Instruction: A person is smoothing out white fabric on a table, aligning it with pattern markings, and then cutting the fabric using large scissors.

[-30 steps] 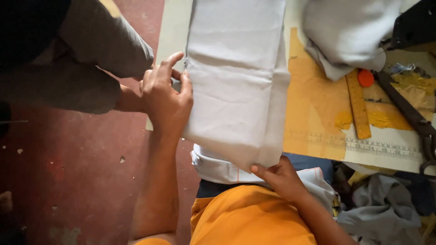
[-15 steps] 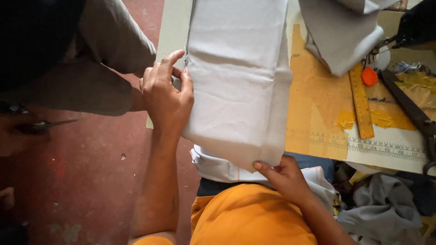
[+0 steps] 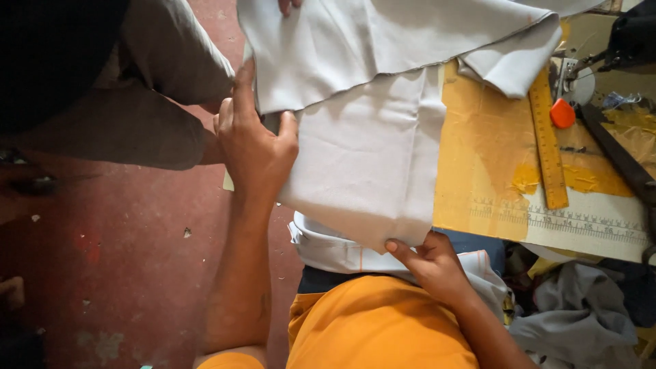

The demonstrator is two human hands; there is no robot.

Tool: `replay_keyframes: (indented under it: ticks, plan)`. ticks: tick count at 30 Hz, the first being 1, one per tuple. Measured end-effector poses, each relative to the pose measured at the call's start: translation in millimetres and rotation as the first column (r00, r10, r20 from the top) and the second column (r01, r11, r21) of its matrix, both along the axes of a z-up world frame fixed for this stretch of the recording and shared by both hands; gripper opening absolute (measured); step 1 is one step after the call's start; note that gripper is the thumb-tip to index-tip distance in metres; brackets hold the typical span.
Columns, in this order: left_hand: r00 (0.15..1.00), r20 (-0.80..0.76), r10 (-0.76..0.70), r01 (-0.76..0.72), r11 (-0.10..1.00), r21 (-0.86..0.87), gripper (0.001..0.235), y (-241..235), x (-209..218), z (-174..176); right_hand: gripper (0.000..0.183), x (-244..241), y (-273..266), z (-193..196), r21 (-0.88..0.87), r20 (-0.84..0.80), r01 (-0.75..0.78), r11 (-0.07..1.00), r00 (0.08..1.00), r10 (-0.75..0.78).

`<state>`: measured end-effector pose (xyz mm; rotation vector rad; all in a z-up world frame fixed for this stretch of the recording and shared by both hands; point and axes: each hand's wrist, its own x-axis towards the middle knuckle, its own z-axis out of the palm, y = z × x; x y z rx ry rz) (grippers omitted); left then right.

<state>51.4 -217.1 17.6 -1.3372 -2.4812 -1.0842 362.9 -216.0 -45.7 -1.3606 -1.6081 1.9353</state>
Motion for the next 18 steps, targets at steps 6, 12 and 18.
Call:
replay_keyframes:
  ticks: [6,12,18]
  plan:
    - [0.999,-0.013,-0.035,0.036,0.999,0.028,0.058,0,-4,-7,0.027,0,0,0,0.004,0.032,-0.006,1.0,0.999,0.006]
    - [0.998,-0.012,-0.058,0.059,0.991,0.121,0.028,2,-3,-1,0.031,-1,0,3,-0.024,0.034,0.014,1.0,0.999,-0.013]
    - [0.984,0.143,-0.101,0.063,0.966,0.252,0.021,1,3,15,0.034,-4,3,8,-0.022,0.025,-0.014,1.0,1.0,0.015]
